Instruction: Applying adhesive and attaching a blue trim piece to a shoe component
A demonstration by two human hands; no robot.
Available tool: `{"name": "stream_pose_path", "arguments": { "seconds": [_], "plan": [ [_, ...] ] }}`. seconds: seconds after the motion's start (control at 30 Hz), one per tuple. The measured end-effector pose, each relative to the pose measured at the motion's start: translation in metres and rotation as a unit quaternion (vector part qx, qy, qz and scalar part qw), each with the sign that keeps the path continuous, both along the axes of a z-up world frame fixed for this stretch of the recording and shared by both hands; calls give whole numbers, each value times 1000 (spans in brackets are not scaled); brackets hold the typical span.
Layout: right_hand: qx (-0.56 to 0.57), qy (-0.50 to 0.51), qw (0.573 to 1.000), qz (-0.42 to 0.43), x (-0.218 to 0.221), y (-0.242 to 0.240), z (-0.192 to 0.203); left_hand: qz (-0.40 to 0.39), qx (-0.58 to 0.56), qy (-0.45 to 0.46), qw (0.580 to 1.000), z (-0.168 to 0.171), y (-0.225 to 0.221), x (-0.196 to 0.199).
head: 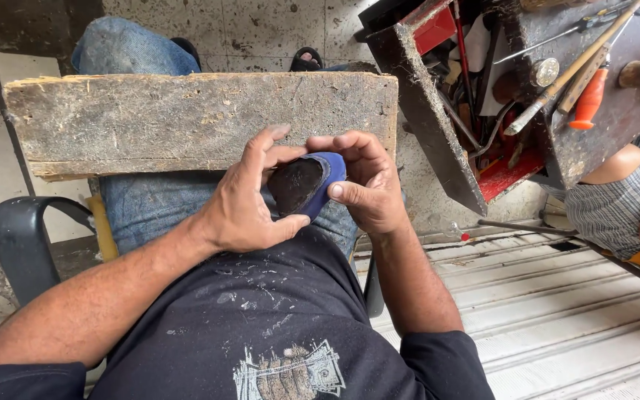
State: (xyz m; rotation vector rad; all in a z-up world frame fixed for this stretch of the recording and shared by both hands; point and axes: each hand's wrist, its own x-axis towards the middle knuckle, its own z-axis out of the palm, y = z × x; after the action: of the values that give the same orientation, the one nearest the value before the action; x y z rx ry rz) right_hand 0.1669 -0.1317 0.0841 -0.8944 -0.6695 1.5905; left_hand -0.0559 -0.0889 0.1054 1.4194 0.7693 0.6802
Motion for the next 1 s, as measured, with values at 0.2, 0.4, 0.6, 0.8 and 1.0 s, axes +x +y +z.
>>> {"name": "stream_pose_path", "arguments": {
  "seconds": [0.2, 0.4, 0.6, 0.8, 1.0],
  "plan": [
    [-25, 26, 996, -76, 10, -11, -19, 23, 140, 38, 989, 0, 0, 0],
    [-41, 3, 995, -94, 0, -8, -5, 37, 255, 31, 966, 2, 2, 5],
    [-36, -9, 994, -104, 4, -14, -18, 15, 325, 38, 945, 1, 8, 3],
    [-64, 25, 992, -102, 6, -14, -29, -13, 407, 69, 911, -6, 12, -1],
    [-77, -3, 992, -99, 4, -10, -32, -54, 449, 92, 887, -3, 22, 0]
  ]
}}
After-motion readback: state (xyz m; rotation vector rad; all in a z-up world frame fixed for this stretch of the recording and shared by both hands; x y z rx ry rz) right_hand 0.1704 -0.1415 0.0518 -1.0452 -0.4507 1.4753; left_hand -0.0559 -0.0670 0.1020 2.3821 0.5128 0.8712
